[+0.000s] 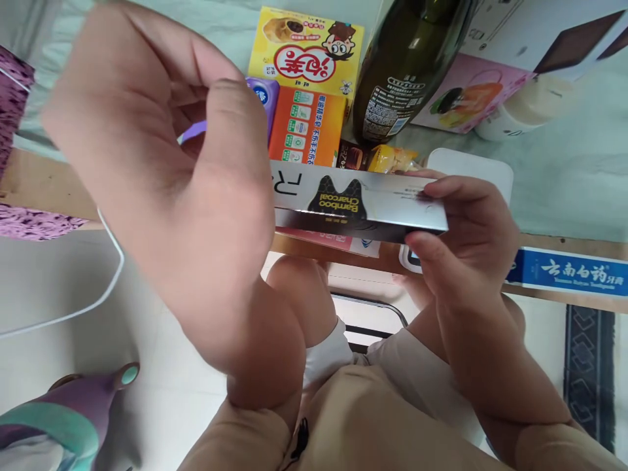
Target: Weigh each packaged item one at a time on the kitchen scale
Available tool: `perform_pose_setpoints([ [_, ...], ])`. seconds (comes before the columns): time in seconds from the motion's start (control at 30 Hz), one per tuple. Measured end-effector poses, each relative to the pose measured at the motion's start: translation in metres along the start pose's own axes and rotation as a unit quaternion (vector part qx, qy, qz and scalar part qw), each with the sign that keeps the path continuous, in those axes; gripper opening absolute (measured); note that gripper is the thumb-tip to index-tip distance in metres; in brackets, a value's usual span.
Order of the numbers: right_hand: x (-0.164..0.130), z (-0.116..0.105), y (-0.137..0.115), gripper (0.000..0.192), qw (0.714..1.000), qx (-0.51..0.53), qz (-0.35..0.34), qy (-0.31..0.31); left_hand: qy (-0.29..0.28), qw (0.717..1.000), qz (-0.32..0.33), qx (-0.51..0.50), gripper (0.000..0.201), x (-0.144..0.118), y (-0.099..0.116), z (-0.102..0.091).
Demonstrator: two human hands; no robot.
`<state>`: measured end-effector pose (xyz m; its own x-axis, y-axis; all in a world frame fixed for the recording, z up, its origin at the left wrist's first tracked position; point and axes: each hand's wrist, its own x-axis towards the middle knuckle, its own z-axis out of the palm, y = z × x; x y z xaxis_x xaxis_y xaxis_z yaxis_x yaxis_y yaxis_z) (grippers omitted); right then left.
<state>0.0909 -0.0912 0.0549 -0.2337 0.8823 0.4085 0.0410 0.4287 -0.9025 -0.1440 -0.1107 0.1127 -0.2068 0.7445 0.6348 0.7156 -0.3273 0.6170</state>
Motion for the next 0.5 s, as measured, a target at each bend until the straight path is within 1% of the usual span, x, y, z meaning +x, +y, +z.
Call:
perform_pose_setpoints([
  [0.07,0.005,-0.007,0.002,0.038,0.998,0.036,0.001,0.057,0.053,0.996,-0.062,0.028,0.027,-0.001,0.017,0.009],
  [0.1,0.008,-0.011,0.003,0.039,0.995,0.043,0.000,0.090,0.058,0.994,-0.092,0.034,0.026,-0.001,0.026,0.013],
  [0.13,0.012,-0.016,0.003,0.039,0.992,0.043,-0.003,0.122,0.046,0.992,-0.114,0.028,0.024,0.000,0.033,0.017],
  [0.2,0.020,-0.029,0.002,0.038,0.985,0.036,-0.011,0.166,0.014,0.989,-0.143,-0.025,0.022,0.003,0.045,0.025],
  [0.27,0.025,-0.043,0.000,0.036,0.982,0.034,-0.021,0.183,-0.015,0.981,-0.157,-0.113,0.021,0.006,0.054,0.034],
  [0.37,0.028,-0.067,-0.004,0.031,0.979,0.019,-0.037,0.201,-0.071,0.954,-0.186,-0.223,0.010,0.005,0.068,0.052],
  [0.4,0.028,-0.075,-0.003,0.029,0.977,0.015,-0.044,0.207,-0.093,0.946,-0.196,-0.241,0.008,0.003,0.074,0.057],
  [0.43,0.028,-0.083,-0.002,0.026,0.976,0.016,-0.048,0.209,-0.109,0.940,-0.204,-0.249,0.011,0.000,0.080,0.063],
  [0.5,0.026,-0.099,0.003,0.024,0.974,0.030,-0.058,0.218,-0.150,0.935,-0.218,-0.236,0.022,-0.006,0.091,0.073],
])
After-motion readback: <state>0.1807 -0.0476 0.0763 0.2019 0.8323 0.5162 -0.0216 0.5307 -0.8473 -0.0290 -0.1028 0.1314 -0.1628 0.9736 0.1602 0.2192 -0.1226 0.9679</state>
